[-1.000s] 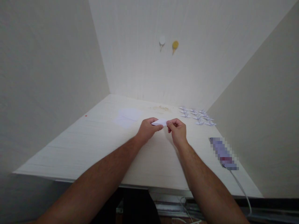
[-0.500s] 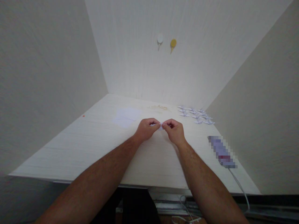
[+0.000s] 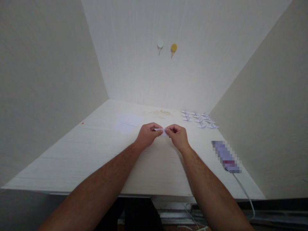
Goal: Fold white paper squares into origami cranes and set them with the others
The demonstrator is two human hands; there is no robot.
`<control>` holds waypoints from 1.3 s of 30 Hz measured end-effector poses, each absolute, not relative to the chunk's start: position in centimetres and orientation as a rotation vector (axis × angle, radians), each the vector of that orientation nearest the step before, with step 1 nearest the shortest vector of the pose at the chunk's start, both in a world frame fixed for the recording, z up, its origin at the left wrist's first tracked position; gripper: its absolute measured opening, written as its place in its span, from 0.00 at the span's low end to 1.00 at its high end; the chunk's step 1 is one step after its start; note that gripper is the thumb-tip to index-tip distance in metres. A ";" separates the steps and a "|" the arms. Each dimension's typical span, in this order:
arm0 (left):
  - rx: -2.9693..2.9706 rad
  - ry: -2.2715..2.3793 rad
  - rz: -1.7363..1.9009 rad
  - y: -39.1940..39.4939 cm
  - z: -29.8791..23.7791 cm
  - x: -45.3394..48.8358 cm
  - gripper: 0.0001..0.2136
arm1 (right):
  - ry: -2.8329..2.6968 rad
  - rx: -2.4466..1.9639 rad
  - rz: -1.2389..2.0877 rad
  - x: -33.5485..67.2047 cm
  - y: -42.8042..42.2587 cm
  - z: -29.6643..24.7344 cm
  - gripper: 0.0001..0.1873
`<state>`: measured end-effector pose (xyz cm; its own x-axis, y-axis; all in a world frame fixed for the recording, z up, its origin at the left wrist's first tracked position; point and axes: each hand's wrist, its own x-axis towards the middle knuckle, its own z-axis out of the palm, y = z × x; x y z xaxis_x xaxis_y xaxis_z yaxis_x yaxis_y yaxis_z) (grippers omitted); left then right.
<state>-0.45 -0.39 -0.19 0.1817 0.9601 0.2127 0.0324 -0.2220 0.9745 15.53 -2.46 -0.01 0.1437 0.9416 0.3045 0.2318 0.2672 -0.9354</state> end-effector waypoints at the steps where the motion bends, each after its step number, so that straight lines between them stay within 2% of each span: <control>1: 1.474 1.015 1.226 -0.3 -0.2 -0.5 0.10 | -1.354 -1.216 0.784 15.6 -2.4 -0.1 0.09; 15: 1.455 1.137 1.291 -0.4 0.1 -0.4 0.12 | -1.283 -1.153 0.861 15.3 -2.3 -0.6 0.11; 18: 1.369 1.023 1.218 -0.4 0.0 -0.3 0.14 | -1.255 -1.125 0.817 15.2 -2.2 -0.8 0.10; 20: 1.332 0.959 1.152 -0.3 -0.2 -0.3 0.12 | -1.258 -1.125 0.801 15.3 -2.3 -0.9 0.10; 29: 1.458 1.068 1.117 -0.6 -0.2 -0.2 0.07 | -1.629 -1.064 0.231 15.5 -2.4 -1.3 0.09; 39: 1.288 1.033 1.089 -0.7 0.1 0.0 0.04 | -1.745 -0.992 -0.036 15.9 -1.9 -1.5 0.07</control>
